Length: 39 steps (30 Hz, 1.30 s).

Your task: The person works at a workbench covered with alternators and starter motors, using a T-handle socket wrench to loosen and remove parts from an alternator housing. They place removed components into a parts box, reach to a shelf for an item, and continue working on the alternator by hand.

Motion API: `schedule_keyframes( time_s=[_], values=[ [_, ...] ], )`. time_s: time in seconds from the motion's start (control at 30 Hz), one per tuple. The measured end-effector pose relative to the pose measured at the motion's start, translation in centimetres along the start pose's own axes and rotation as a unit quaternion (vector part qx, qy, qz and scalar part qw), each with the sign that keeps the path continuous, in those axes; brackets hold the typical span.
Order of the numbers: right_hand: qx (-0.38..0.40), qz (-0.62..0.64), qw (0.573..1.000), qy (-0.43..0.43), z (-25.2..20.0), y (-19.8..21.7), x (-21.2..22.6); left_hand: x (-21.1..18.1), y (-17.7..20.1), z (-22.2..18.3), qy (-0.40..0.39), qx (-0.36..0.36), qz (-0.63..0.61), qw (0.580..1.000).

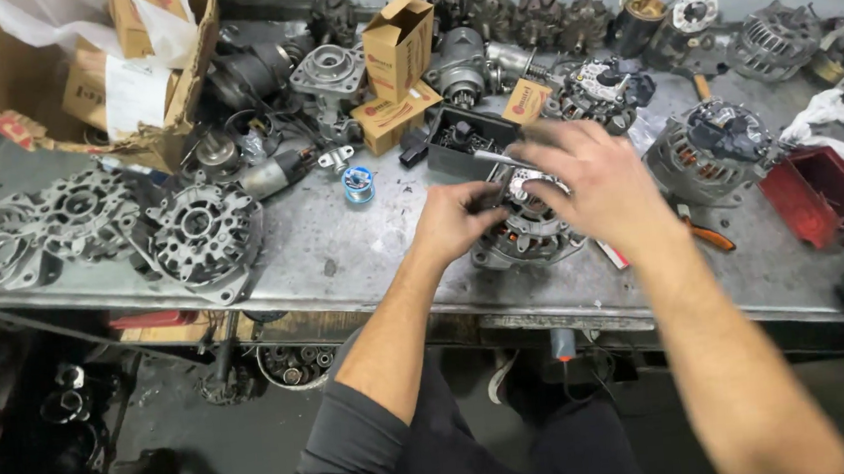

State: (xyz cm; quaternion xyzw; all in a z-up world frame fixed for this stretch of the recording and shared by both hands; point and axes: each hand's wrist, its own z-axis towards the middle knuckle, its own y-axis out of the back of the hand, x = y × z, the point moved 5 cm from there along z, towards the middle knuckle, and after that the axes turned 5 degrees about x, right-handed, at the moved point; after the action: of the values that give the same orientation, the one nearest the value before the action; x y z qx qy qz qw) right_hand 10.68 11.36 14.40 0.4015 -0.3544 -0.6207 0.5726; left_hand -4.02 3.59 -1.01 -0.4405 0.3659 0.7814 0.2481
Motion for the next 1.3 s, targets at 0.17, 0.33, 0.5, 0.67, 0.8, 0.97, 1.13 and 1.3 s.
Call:
schedule_keyframes(
  time_s=[0.17,0.33,0.5,0.67,0.8,0.97,1.13,1.3],
  values=[
    [0.145,-0.163,0.963,0.158,2.9,2.5,1.5,0.3,-0.5,0.1,-0.046,0.027,0.016,0.998],
    [0.109,-0.304,0.884,0.339,3.7,2.1,3.0,-0.1,-0.5,-0.2,-0.076,0.043,0.028,0.996],
    [0.395,-0.081,0.899,-0.173,6.7,0.9,2.1,-1.6,0.1,0.2,-0.051,0.001,0.012,0.999],
    [0.283,-0.179,0.941,0.051,7.1,1.0,0.7,-0.4,0.4,0.5,-0.064,-0.024,0.030,0.997],
    [0.277,-0.277,0.884,0.255,5.5,0.3,1.6,0.0,0.5,0.4,-0.019,-0.005,0.000,1.000],
    [0.332,-0.220,0.917,0.026,6.8,-0.6,1.2,-0.3,0.2,0.2,-0.047,-0.024,0.013,0.999],
    [0.355,-0.065,0.905,-0.227,6.4,0.0,-1.5,-0.6,0.2,0.1,-0.076,-0.038,0.021,0.996],
    [0.243,-0.299,0.878,0.283,5.3,-0.9,0.1,-0.2,0.3,0.0,-0.026,-0.021,0.023,0.999]
  ],
)
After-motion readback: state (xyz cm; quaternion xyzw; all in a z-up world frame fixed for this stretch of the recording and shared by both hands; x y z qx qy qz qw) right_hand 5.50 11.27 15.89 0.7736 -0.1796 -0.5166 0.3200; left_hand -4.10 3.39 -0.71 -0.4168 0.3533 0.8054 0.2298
